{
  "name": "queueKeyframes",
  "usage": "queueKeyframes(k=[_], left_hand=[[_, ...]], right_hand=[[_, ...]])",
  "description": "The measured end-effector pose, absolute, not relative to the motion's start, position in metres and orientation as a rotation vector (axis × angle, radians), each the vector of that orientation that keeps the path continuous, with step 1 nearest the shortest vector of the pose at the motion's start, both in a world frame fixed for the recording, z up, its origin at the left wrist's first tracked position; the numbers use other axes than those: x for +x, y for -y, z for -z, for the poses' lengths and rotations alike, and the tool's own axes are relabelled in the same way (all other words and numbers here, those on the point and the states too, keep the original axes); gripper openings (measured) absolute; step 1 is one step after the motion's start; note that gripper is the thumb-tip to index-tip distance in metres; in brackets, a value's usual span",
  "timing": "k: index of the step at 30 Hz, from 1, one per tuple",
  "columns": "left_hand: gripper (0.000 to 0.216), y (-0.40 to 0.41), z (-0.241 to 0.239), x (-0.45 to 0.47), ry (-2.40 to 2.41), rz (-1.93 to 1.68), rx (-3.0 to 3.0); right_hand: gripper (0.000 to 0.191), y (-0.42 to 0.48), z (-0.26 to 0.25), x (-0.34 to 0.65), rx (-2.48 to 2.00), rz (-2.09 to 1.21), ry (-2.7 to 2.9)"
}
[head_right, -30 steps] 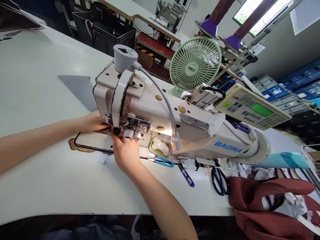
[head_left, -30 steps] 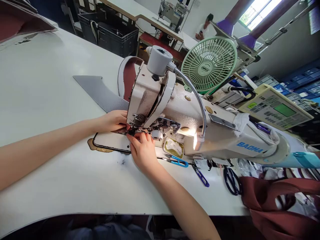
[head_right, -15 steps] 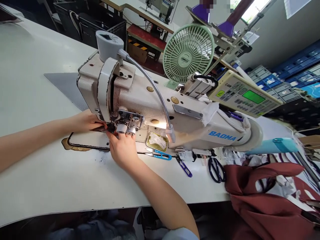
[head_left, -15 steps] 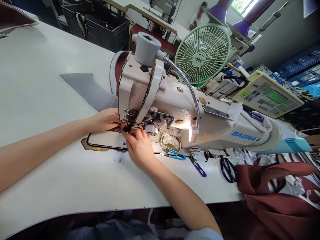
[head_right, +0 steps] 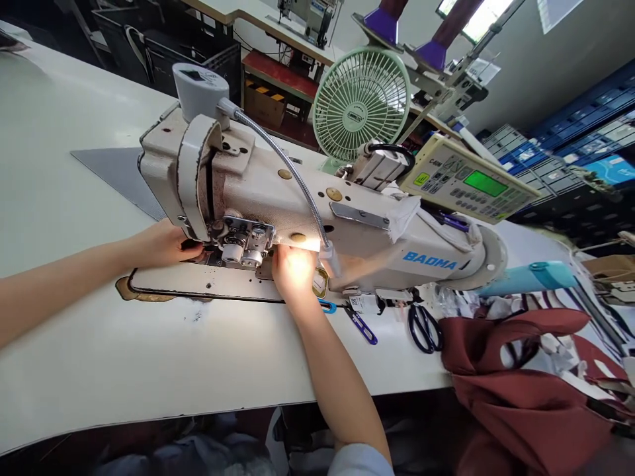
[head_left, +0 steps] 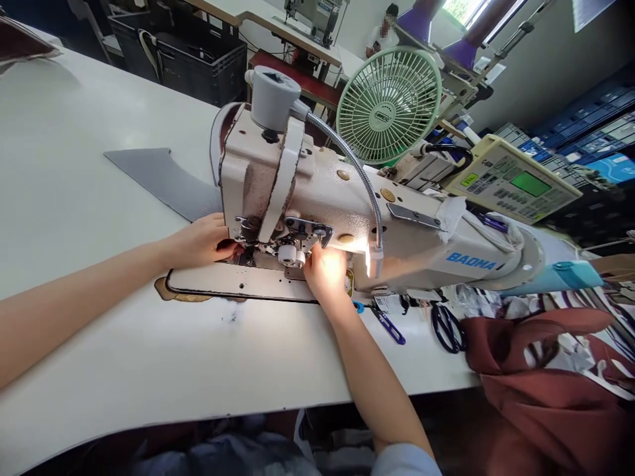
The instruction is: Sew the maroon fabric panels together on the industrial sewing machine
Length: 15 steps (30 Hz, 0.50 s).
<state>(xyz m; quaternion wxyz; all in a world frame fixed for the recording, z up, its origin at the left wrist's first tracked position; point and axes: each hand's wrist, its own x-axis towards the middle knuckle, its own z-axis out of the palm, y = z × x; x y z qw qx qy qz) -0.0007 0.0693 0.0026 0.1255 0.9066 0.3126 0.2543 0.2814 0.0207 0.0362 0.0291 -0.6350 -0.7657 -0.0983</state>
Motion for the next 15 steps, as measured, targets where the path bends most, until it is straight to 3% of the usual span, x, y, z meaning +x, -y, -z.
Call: queueKeyframes(k=[5,15], left_hand=[[0.019,-0.070,0.000,0.002,-1.040,-0.695,2.799],[0.028,-0.040,-0.011,-0.012,-1.104,-0.502,2.798]], right_hand=[[0.032,-0.028,-0.026,0.278,-1.863,0.235,2.451],[0.034,-0.013,-0.053,0.288,-1.952,0.167,2.337]])
